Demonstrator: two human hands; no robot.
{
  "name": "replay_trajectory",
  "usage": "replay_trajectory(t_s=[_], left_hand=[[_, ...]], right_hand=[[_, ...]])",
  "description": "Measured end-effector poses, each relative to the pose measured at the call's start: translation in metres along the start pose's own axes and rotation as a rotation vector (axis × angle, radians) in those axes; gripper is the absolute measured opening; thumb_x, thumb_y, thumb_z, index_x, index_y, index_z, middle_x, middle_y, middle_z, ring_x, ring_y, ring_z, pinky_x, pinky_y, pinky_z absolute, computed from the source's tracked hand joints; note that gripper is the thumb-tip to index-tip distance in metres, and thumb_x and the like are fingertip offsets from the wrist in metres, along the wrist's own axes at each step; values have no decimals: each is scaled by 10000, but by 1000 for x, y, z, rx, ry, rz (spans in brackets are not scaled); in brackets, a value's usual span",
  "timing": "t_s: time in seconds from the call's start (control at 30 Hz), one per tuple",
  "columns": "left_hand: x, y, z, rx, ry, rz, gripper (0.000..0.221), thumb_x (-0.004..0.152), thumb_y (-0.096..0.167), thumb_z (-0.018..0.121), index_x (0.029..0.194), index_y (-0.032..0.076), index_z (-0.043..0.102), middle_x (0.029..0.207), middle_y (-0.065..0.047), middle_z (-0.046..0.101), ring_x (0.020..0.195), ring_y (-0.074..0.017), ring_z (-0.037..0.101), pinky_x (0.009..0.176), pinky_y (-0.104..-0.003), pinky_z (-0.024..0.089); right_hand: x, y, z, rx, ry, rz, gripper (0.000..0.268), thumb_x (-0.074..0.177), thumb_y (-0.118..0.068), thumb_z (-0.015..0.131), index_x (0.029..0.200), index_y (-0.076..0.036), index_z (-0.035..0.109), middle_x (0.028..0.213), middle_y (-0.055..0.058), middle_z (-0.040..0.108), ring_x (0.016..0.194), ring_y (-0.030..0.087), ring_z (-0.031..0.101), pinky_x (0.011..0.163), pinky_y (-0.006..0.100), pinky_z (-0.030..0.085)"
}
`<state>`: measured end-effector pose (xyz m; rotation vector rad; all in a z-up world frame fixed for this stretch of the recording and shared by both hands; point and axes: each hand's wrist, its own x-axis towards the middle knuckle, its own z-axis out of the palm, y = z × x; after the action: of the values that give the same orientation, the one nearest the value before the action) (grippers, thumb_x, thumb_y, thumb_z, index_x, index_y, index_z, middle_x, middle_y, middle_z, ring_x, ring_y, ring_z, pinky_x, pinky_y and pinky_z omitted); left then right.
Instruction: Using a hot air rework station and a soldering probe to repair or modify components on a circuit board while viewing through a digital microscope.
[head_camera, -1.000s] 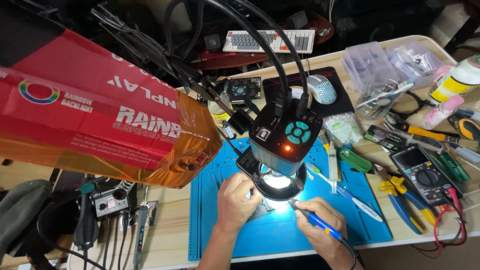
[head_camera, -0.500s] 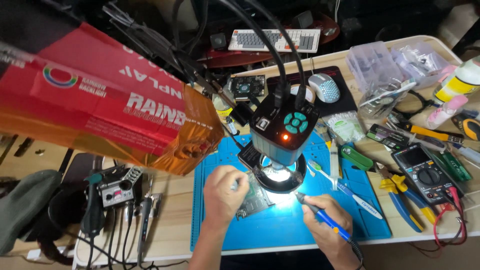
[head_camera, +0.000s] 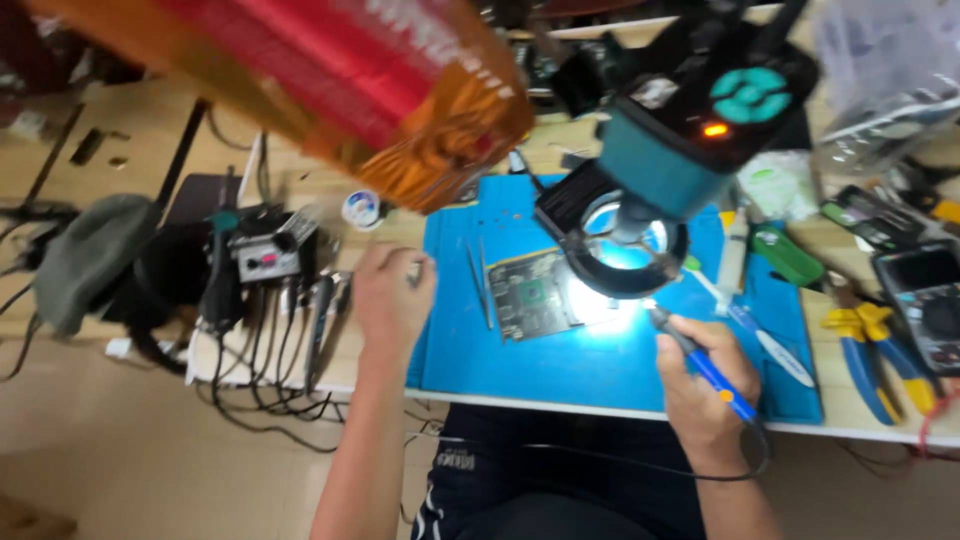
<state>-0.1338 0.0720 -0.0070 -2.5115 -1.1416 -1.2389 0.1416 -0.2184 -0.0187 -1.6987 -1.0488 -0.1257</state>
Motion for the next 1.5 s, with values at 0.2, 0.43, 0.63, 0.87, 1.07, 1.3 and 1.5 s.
replay_trajectory(t_s=[0.2, 0.43, 0.63, 0.87, 1.07, 1.3, 1.5], left_hand=[[-3, 30, -62, -66, -286, -79, 439, 1031, 388, 761, 1285, 33, 811, 1356, -143, 776, 1254, -302, 717, 1167, -510, 465], [-37, 4, -195, -45, 667, 33, 330, 934, -174, 485, 1029, 27, 729, 982, -121, 743, 876, -242, 638, 848, -399, 529], [-47, -167, -168, -43, 476, -637, 171, 1055, 74, 658, 1199, 72, 750, 1152, -81, 653, 994, -194, 648, 818, -318, 525], [-30, -210, -156, 40, -277, -1112, 566, 950, 601, 760, 1282, 145, 714, 1234, -144, 785, 1192, -374, 705, 1026, -462, 488], [-28, -203, -149, 235, -362, -1096, 492, 1102, 599, 639, 1303, 168, 764, 1161, -192, 794, 1177, -466, 695, 936, -620, 527], [-43, -204, -138, 275, -58, -901, 388, 1089, 475, 754, 1289, 146, 799, 1037, -169, 819, 990, -422, 763, 871, -544, 578], [-50, -185, -176, 251, 83, -951, 514, 1042, 474, 755, 1364, 79, 816, 1131, -190, 815, 1022, -386, 741, 874, -501, 569]], right_hand=[[-2, -10, -2, 44, -7, -72, 124, 1157, 10, 766, 1243, 95, 738, 1213, 238, 761, 1109, 360, 725, 1073, 443, 577], [-10, -3, 0, -7, -16, -67, 229, 1223, -78, 777, 1282, 142, 749, 1250, 276, 756, 1141, 393, 716, 1060, 474, 574], [-9, -14, 1, 22, -27, -57, 162, 1182, 1, 753, 1282, 128, 740, 1259, 268, 745, 1167, 383, 706, 1125, 471, 556], [1, -25, 1, -37, 19, -29, 172, 1088, -56, 769, 1229, 42, 763, 1196, 187, 783, 1109, 310, 747, 1055, 400, 574], [4, -26, 2, -64, 17, -26, 180, 1041, -109, 782, 1190, -7, 779, 1164, 146, 801, 1073, 283, 766, 981, 380, 601], [6, -22, 4, -17, 2, -76, 194, 980, -100, 801, 1158, -26, 785, 1124, 141, 801, 1019, 266, 779, 934, 362, 623], [5, -18, 4, 4, 4, -100, 195, 978, -103, 794, 1156, -26, 775, 1114, 147, 800, 1009, 275, 782, 920, 367, 638]])
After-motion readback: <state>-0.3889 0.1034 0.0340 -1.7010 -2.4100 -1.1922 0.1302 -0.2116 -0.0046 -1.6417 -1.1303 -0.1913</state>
